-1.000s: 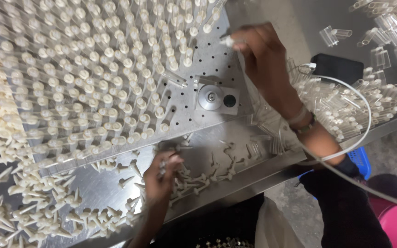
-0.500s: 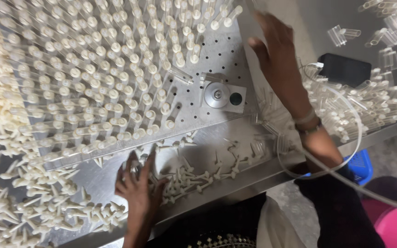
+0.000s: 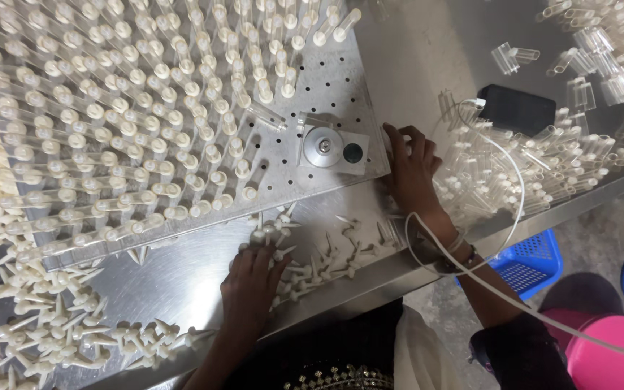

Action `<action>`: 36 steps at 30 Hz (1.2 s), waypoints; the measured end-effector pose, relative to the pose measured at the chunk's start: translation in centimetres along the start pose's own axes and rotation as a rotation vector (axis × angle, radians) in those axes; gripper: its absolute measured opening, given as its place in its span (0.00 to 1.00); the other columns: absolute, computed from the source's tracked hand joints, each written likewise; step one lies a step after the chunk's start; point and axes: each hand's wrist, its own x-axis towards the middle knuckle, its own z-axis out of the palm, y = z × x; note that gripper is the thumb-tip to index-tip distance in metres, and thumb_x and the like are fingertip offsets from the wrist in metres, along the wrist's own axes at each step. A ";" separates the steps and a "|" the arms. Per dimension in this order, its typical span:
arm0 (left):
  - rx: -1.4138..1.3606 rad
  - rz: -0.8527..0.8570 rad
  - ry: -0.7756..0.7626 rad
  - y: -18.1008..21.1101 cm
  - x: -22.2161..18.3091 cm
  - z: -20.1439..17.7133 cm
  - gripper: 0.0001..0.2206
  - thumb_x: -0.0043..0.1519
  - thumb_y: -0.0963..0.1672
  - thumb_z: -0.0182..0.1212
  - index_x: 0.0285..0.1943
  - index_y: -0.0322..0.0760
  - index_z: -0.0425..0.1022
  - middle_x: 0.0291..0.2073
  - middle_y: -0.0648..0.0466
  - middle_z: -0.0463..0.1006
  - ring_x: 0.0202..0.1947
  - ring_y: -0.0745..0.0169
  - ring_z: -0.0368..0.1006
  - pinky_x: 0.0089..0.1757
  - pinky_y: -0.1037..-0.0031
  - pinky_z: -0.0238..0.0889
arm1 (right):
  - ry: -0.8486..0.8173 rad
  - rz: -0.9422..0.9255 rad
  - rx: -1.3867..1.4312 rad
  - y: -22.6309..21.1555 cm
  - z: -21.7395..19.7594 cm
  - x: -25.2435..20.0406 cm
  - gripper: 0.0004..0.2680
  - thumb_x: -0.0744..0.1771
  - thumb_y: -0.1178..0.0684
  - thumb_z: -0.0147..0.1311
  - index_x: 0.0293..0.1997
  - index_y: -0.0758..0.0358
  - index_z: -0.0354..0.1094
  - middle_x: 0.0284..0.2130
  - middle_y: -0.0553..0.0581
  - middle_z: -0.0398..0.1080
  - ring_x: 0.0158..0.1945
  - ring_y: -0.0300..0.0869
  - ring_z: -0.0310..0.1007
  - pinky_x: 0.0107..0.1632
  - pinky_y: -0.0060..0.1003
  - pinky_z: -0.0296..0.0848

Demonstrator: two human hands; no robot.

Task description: The person picks up a small white plastic component and places it into a larger transparent tube, repeating this process for several units on a metal workspace.

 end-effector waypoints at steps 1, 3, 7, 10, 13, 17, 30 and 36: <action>-0.086 0.046 0.122 0.2 0.3 -0.1 0.14 0.62 0.49 0.66 0.49 0.36 0.78 0.43 0.48 0.79 0.40 0.54 0.76 0.35 0.66 0.72 | 0.004 0.001 0.006 -0.3 -0.3 0.3 0.27 0.64 0.58 0.53 0.74 0.48 0.52 0.64 0.63 0.53 0.64 0.61 0.54 0.61 0.67 0.55; -0.168 0.098 0.246 0.5 0.5 -0.6 0.13 0.63 0.49 0.65 0.45 0.36 0.78 0.40 0.50 0.80 0.34 0.57 0.78 0.32 0.72 0.73 | 0.014 -0.034 0.060 -0.7 -0.7 1.5 0.18 0.70 0.57 0.52 0.69 0.51 0.58 0.58 0.68 0.57 0.57 0.63 0.57 0.59 0.61 0.62; -0.916 -0.344 -0.037 0.7 0.0 -1.1 0.13 0.66 0.49 0.61 0.45 0.33 0.79 0.27 0.54 0.77 0.24 0.68 0.66 0.28 0.78 0.61 | 0.068 -0.114 0.147 -0.3 -1.4 3.4 0.17 0.71 0.60 0.49 0.69 0.63 0.55 0.51 0.71 0.61 0.54 0.65 0.65 0.55 0.58 0.70; -1.368 -0.566 -0.215 0.5 0.0 -0.9 0.15 0.68 0.50 0.57 0.46 0.32 0.77 0.26 0.53 0.73 0.19 0.70 0.59 0.22 0.81 0.52 | 0.073 -0.114 0.113 -0.3 -2.2 5.8 0.16 0.69 0.61 0.51 0.65 0.68 0.57 0.45 0.74 0.65 0.43 0.68 0.71 0.45 0.57 0.74; -1.881 -0.640 -0.317 0.4 1.0 -1.1 0.14 0.68 0.48 0.54 0.51 0.31 0.73 0.30 0.52 0.75 0.21 0.66 0.64 0.23 0.79 0.56 | 0.189 -0.242 0.114 -1.2 -4.6 6.9 0.16 0.69 0.63 0.51 0.65 0.65 0.59 0.46 0.71 0.67 0.39 0.62 0.74 0.42 0.51 0.77; -1.977 -1.057 -0.272 1.2 2.0 -2.3 0.13 0.59 0.44 0.50 0.50 0.36 0.71 0.34 0.51 0.75 0.35 0.56 0.75 0.36 0.65 0.74 | 0.096 -0.340 0.296 -4.5 -7.3 7.0 0.16 0.69 0.62 0.52 0.66 0.61 0.60 0.45 0.67 0.67 0.39 0.56 0.75 0.43 0.47 0.77; -2.483 -0.548 -0.729 -1.7 1.7 1.0 0.12 0.78 0.49 0.56 0.57 0.36 0.70 0.39 0.51 0.73 0.23 0.75 0.67 0.23 0.88 0.55 | 0.106 -0.504 0.459 -8.2 -8.2 6.9 0.15 0.73 0.64 0.51 0.68 0.55 0.59 0.55 0.56 0.73 0.48 0.43 0.81 0.46 0.38 0.77; -2.091 -0.697 -0.516 2.0 3.6 -2.6 0.17 0.67 0.49 0.57 0.59 0.34 0.72 0.33 0.57 0.73 0.27 0.73 0.68 0.17 0.88 0.54 | 0.038 -0.633 0.352 -8.9 -12.5 2.0 0.09 0.68 0.62 0.58 0.52 0.59 0.67 0.52 0.58 0.72 0.45 0.46 0.80 0.45 0.36 0.80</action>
